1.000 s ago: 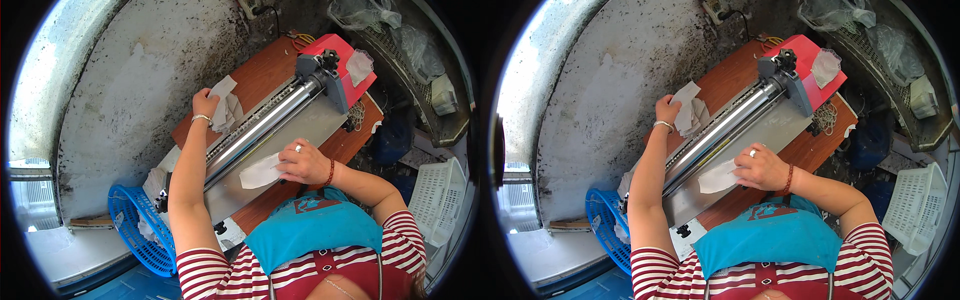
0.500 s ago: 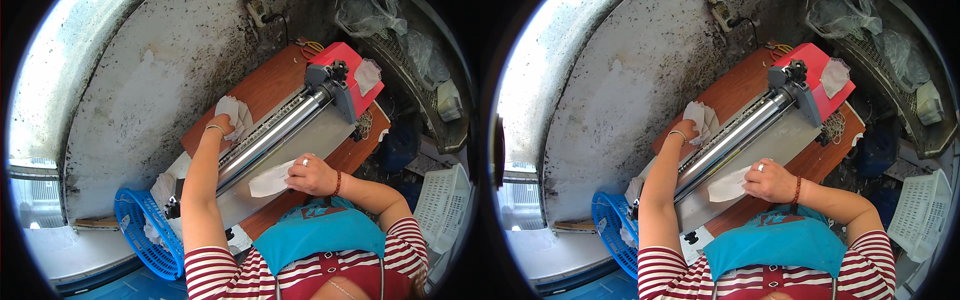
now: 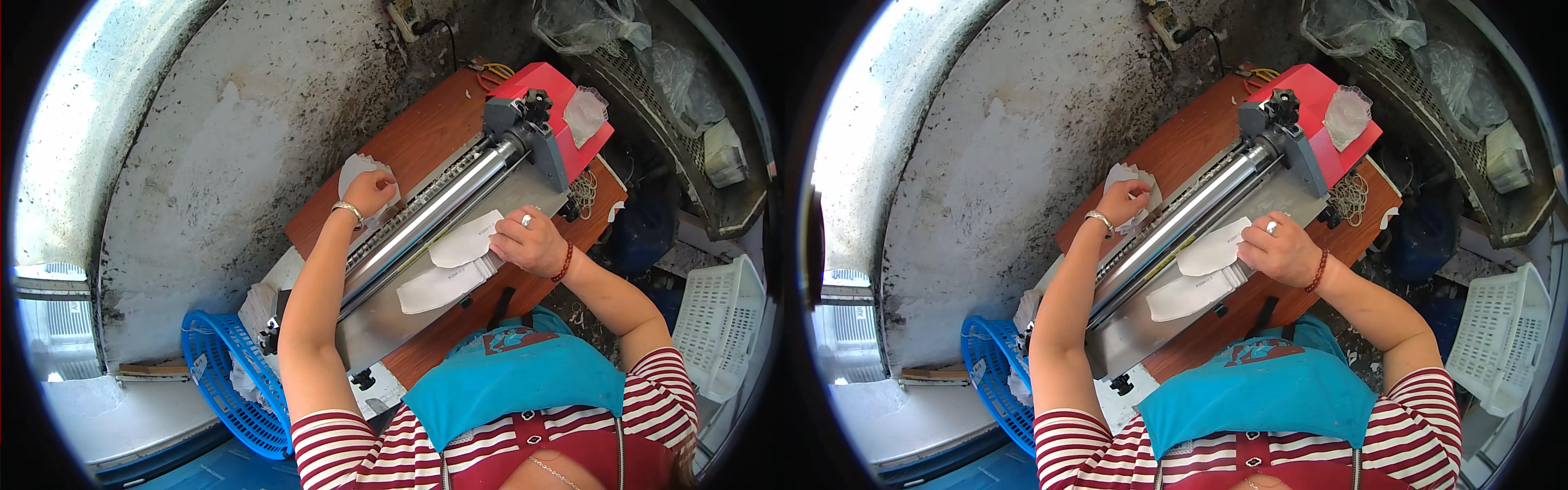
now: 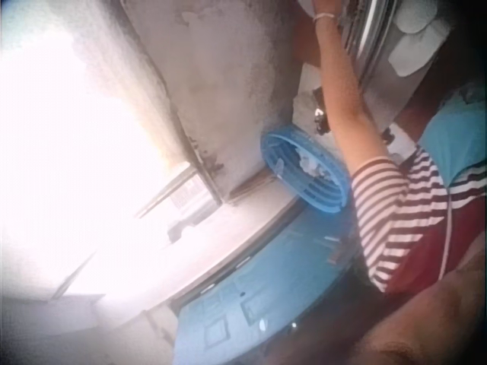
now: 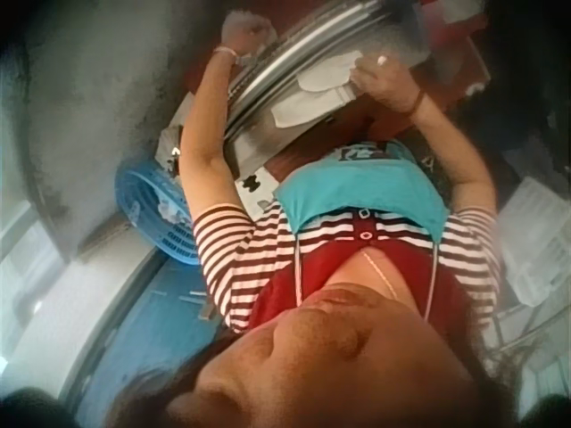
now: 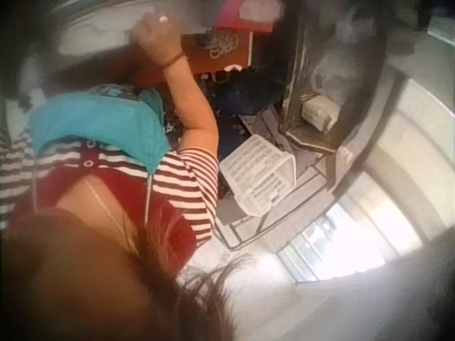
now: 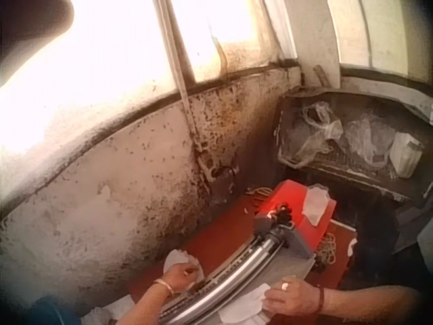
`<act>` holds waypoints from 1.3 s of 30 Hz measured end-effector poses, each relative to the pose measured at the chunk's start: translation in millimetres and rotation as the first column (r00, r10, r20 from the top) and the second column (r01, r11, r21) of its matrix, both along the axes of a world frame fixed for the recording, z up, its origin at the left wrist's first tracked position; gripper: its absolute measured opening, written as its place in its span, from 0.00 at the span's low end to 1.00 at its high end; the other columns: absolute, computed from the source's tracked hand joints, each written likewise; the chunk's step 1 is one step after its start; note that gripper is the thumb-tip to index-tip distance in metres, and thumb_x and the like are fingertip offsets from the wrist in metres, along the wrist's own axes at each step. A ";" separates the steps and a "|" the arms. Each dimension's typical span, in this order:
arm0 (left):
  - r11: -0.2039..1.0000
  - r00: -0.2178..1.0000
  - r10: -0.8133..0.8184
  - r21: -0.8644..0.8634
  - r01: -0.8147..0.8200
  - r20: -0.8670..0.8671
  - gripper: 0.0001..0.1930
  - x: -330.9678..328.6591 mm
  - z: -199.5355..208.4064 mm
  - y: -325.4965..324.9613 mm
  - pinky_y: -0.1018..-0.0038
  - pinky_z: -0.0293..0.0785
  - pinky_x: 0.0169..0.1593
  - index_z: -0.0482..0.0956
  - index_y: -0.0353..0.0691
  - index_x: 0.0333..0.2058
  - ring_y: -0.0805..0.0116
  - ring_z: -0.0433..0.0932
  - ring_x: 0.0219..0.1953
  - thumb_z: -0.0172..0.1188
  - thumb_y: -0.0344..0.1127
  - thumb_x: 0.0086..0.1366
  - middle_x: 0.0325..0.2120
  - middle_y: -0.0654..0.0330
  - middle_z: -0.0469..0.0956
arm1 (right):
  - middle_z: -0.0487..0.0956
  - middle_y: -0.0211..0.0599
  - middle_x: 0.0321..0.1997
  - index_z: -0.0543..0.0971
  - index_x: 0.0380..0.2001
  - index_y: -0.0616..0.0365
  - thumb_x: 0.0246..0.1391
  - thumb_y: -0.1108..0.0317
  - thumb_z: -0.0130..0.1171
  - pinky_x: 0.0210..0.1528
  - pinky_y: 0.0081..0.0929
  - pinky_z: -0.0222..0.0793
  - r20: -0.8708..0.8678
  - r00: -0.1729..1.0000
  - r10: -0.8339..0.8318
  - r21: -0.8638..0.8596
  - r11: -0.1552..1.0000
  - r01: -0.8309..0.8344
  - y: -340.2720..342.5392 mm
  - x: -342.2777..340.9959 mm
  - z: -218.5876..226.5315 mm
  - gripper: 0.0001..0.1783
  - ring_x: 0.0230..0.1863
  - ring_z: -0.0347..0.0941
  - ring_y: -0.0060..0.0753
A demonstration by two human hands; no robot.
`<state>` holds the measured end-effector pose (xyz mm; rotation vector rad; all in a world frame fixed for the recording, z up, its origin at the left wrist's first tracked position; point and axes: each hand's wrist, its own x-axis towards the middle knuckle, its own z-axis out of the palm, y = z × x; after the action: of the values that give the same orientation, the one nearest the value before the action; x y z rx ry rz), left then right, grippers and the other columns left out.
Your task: Applying glue or adhesive to pieces of white lining fabric or shoe upper materials using a motorized roller cementer machine.
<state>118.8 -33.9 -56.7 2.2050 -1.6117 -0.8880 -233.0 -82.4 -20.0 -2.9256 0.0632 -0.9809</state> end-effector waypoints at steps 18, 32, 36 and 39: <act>0.990 0.982 -0.126 -0.082 0.115 -0.139 0.17 -52.3 12.6 -5.3 0.74 0.74 0.37 0.81 0.36 0.41 0.72 0.77 0.30 0.58 0.42 0.59 0.30 0.57 0.82 | 0.69 0.29 0.26 0.73 0.20 0.52 0.42 0.68 0.63 0.34 0.30 0.63 -0.043 0.992 -0.117 0.031 0.992 0.119 -9.2 5.5 8.1 0.07 0.31 0.68 0.31; 0.876 0.923 0.352 -0.293 -0.384 -0.156 0.12 25.2 -4.0 -17.3 0.66 0.75 0.39 0.80 0.36 0.38 0.59 0.81 0.34 0.60 0.32 0.54 0.33 0.52 0.82 | 0.75 0.30 0.39 0.79 0.33 0.52 0.41 0.61 0.69 0.47 0.33 0.65 -0.036 0.985 0.166 0.386 0.912 -0.139 39.5 18.4 11.4 0.14 0.42 0.73 0.33; 0.810 0.780 0.536 -0.459 -0.366 0.323 0.14 48.6 -4.9 2.9 0.61 0.76 0.40 0.76 0.44 0.40 0.51 0.80 0.39 0.63 0.33 0.53 0.36 0.53 0.81 | 0.75 0.28 0.37 0.79 0.33 0.53 0.43 0.62 0.67 0.46 0.31 0.64 -0.078 0.979 0.190 0.313 0.937 -0.157 42.5 16.8 2.8 0.13 0.41 0.72 0.30; 0.986 0.787 0.162 -0.074 -0.146 0.595 0.16 52.9 -13.4 16.5 0.59 0.75 0.46 0.75 0.46 0.43 0.51 0.77 0.48 0.63 0.34 0.53 0.43 0.52 0.77 | 0.74 0.27 0.35 0.79 0.33 0.54 0.45 0.64 0.65 0.44 0.29 0.65 -0.083 0.977 0.194 0.214 0.961 -0.173 47.6 16.6 0.2 0.11 0.38 0.72 0.28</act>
<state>171.7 -17.5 -70.1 2.7259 -1.6167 -0.0999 -216.4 -34.8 -19.7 -2.7311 -0.0959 -0.7474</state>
